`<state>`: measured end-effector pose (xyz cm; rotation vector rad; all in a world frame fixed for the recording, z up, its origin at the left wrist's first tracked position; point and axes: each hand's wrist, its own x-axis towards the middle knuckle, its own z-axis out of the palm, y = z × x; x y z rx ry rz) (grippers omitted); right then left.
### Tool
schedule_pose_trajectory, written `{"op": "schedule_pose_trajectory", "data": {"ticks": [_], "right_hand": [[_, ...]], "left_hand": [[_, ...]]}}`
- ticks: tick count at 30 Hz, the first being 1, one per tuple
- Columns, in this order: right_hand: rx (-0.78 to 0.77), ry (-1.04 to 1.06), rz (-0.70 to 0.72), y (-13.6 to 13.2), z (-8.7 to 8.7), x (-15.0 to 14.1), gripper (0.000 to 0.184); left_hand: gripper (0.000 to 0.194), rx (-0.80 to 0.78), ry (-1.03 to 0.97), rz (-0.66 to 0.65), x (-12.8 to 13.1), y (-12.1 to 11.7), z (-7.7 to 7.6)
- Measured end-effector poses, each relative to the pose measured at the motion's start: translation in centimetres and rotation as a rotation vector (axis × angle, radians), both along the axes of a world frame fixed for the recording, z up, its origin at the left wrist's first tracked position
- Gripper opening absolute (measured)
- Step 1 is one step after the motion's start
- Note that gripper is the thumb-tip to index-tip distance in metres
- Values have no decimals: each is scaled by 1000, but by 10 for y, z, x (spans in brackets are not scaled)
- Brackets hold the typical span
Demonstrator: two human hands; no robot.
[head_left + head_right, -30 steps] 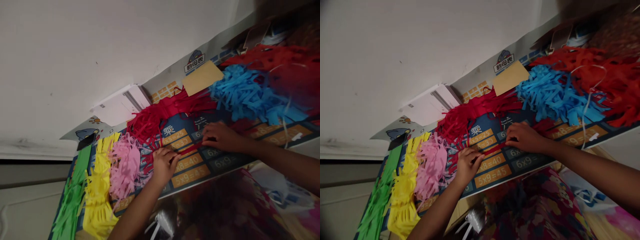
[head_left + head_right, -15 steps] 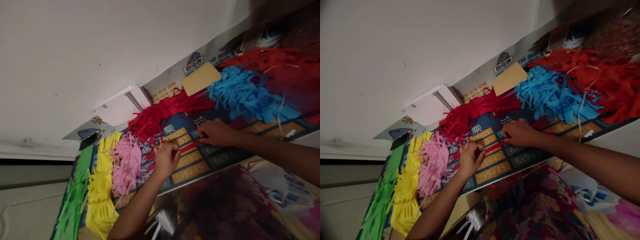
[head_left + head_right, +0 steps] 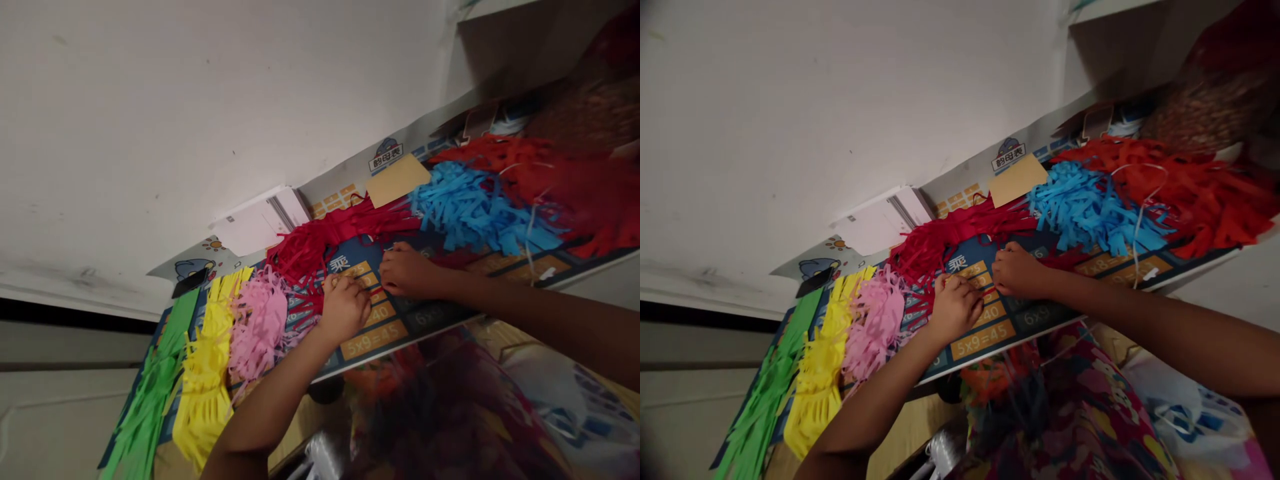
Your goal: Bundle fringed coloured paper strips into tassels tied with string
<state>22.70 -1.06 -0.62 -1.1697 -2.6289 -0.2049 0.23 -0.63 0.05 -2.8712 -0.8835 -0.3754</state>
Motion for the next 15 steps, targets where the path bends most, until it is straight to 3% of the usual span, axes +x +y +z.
{"op": "schedule_pose_trajectory", "data": {"ticks": [3,8,12,15], "right_hand": [[71,52,-7,-3,-5,-10,10],[205,22,50,-16,-22,-14,24],[139,64,-3,-17,-33,3,18],[-22,155,-71,-13,-36,14,19]], "left_hand": [[16,36,-36,40,0,0,-5],[14,137,-23,19,-13,-5,-18],[14,56,-120,-11,-29,-6,-21],[11,-135,-222,81,-35,-4,-22]]}}
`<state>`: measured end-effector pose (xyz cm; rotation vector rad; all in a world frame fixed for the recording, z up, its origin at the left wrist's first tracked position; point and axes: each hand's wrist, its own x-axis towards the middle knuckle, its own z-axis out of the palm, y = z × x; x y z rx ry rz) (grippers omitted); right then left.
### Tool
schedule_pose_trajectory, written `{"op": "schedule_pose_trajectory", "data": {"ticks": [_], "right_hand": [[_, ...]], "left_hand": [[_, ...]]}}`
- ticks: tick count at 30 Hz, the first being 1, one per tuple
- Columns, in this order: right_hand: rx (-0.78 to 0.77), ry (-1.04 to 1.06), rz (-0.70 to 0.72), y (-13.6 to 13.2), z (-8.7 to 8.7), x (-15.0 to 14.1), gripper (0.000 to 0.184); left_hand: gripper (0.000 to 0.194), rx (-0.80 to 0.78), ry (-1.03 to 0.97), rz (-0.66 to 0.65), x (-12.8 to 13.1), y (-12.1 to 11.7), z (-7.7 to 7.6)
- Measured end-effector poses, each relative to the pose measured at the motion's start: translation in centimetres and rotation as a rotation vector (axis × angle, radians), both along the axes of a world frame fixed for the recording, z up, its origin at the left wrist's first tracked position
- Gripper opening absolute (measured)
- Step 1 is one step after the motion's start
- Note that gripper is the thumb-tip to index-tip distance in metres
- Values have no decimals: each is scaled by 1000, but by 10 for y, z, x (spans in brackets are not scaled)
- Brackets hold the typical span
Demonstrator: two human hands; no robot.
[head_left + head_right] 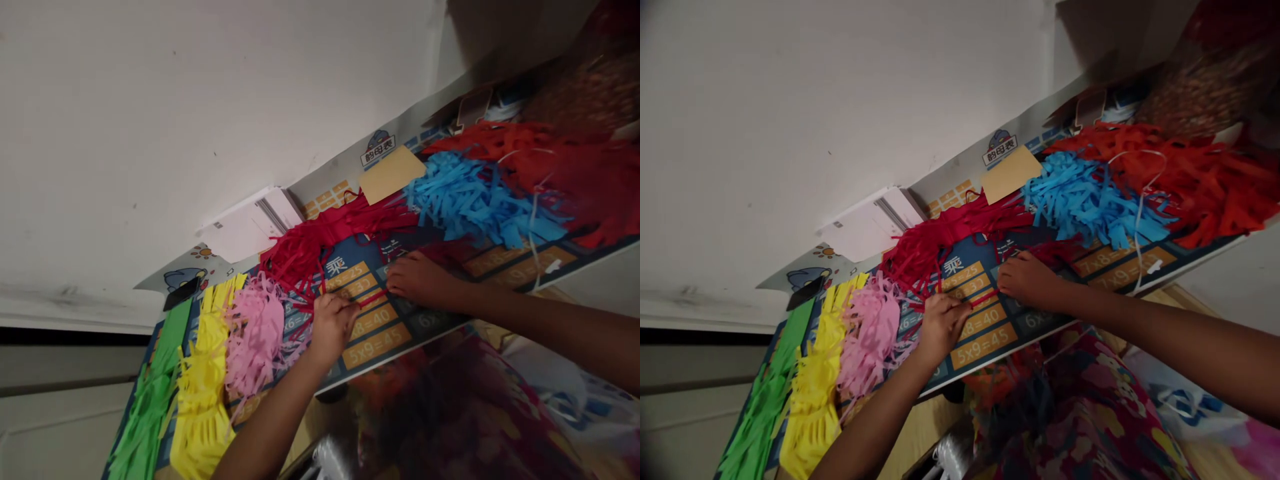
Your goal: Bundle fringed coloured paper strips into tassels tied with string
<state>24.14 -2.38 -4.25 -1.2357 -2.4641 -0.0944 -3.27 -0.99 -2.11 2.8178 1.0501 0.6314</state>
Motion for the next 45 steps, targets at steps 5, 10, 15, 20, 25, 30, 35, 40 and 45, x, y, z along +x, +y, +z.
{"op": "schedule_pose_trajectory", "data": {"ticks": [5,10,15,20,25,30,35,40,45], "right_hand": [[-320,245,-14,8,2,8,17],[-442,290,-70,12,5,8,15],[-494,161,-211,15,21,-5,10],[-179,7,12,13,22,-17,8],[52,-66,188,7,16,-23,23],[50,-25,64,-12,35,-35,27],[-289,360,-30,-56,66,-35,23],[-1094,1031,54,-81,70,-36,35],[-1062,1484,-54,-97,51,-60,31]], "left_hand": [[6,-342,-163,164,2,3,-2],[19,-368,-103,248,11,3,3],[17,-229,77,269,18,4,6],[13,40,121,47,14,0,3],[14,155,139,-135,20,2,0],[13,281,54,-198,31,4,11],[16,384,-101,-269,18,-37,54],[15,395,-274,-284,12,-75,85],[6,144,-550,-65,28,-90,71]]}}
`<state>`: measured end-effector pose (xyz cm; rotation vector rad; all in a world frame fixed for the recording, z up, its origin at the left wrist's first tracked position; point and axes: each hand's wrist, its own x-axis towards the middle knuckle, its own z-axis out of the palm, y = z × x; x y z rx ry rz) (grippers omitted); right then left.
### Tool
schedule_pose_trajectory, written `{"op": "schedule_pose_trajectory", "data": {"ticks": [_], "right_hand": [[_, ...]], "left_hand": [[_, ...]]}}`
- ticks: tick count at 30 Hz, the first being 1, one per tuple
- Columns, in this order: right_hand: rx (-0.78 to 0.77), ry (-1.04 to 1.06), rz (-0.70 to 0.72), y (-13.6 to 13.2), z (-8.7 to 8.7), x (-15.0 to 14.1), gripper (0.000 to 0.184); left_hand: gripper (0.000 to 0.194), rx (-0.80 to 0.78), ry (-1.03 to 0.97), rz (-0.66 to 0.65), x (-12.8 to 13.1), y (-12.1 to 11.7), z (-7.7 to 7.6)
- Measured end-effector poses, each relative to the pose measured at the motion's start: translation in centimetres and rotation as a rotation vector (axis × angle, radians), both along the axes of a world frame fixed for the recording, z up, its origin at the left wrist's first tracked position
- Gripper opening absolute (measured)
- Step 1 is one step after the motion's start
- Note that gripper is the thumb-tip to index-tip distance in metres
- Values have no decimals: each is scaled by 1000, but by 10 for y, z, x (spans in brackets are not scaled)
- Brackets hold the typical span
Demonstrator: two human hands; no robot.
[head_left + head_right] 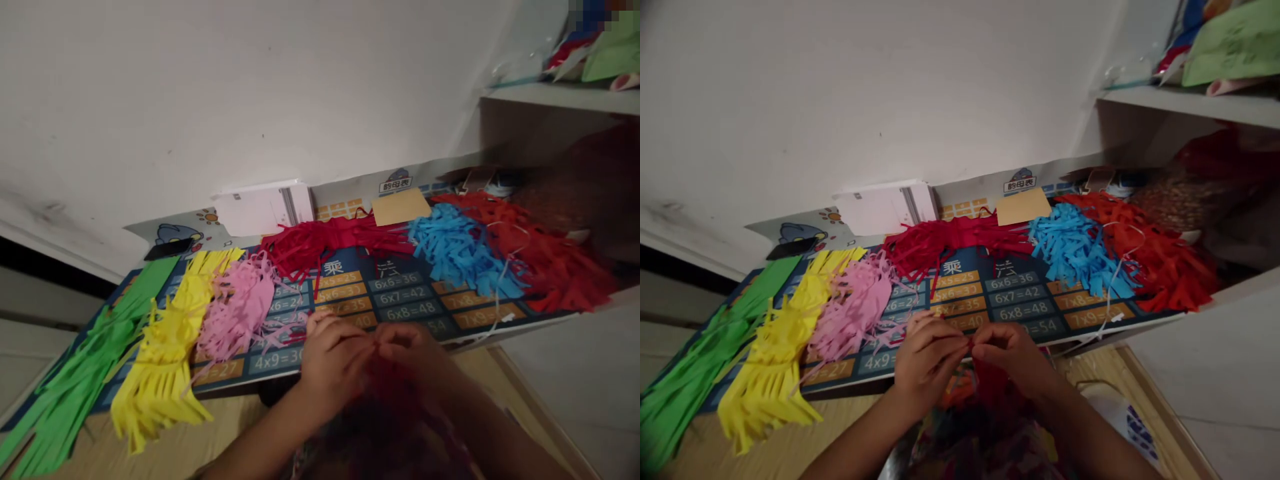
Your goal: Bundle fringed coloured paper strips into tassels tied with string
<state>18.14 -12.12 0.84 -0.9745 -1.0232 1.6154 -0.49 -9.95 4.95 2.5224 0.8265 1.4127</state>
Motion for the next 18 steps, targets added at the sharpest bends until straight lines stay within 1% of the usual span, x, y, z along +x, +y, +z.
{"op": "schedule_pose_trajectory", "data": {"ticks": [2,4,7,9,12,15,17,18], "right_hand": [[-11,56,-142,-8,-3,-10,30],[-48,90,-224,-13,-3,-17,29],[-106,86,-265,-14,0,-20,29],[-93,78,-291,-12,0,-20,30],[7,64,-322,-12,-2,-21,26],[126,-10,-336,-14,-5,-22,20],[232,-147,-328,-7,-5,-16,18],[289,-271,-326,3,-3,-8,18]], "left_hand": [[7,-156,-120,25,7,-5,-10],[8,-280,-199,40,12,-10,-18],[9,-400,-262,50,16,-13,-24],[11,-417,-288,24,17,-13,-25],[11,-380,-308,-27,18,-10,-26],[8,-343,-313,-36,16,-6,-29],[9,-366,-319,-22,13,-3,-31],[10,-409,-336,-7,12,-2,-32]]}}
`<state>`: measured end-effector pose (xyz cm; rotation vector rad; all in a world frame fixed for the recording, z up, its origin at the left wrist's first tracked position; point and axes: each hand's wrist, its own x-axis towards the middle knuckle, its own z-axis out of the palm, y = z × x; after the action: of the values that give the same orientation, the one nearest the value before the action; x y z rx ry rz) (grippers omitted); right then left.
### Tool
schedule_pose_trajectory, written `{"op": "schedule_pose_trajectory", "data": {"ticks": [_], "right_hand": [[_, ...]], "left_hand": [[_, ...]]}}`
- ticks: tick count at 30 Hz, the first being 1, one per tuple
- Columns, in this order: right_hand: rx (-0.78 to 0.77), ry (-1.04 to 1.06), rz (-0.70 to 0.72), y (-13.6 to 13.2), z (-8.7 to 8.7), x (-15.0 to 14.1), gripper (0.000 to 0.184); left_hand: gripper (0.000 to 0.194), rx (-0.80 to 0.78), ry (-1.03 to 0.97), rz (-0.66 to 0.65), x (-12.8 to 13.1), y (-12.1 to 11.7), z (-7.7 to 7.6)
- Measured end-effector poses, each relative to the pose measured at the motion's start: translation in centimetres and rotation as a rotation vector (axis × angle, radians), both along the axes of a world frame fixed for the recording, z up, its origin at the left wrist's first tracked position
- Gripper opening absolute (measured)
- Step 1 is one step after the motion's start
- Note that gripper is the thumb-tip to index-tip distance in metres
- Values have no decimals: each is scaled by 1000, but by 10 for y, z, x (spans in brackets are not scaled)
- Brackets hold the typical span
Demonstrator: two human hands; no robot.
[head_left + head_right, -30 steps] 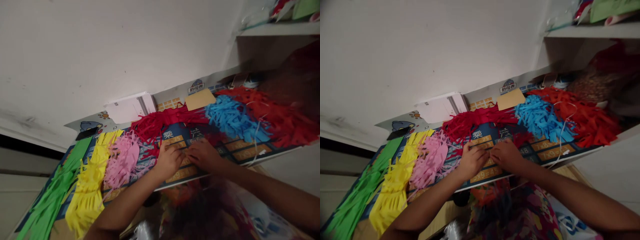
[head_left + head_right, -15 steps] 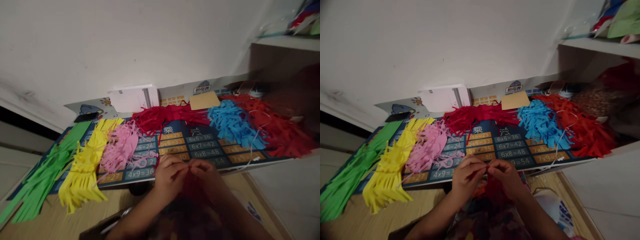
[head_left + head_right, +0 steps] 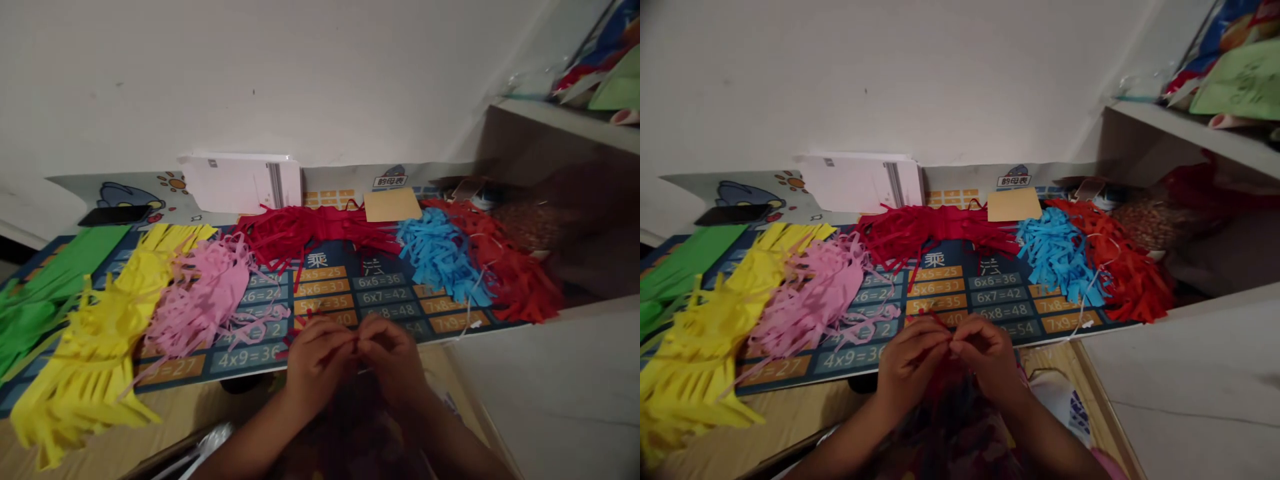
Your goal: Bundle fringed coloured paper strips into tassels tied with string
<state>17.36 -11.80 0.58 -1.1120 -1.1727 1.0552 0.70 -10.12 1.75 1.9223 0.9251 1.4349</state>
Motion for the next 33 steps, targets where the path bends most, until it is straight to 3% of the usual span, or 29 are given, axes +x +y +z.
{"op": "schedule_pose_trajectory", "data": {"ticks": [2,4,7,11,16,20,28,33], "right_hand": [[23,-393,-74,34,7,27,24],[-99,-946,-260,82,16,64,35],[-190,-1172,-295,154,22,119,29],[-314,-1389,-218,204,14,150,21],[-359,-1531,-174,207,4,153,21],[-319,-1533,-196,198,5,159,26],[-285,-1354,-228,187,-3,170,21],[-216,-1206,-249,183,12,171,27]], "left_hand": [[12,-183,-88,12,-2,2,-1],[16,-474,-276,-19,-3,2,-3],[33,-823,-537,-125,-2,2,-6],[51,-930,-547,-151,0,2,-11],[54,-960,-489,-172,-1,4,-11],[46,-893,-433,-150,-5,7,-11],[40,-882,-397,-137,-4,3,-14],[36,-867,-363,-146,-2,0,-11]]}}
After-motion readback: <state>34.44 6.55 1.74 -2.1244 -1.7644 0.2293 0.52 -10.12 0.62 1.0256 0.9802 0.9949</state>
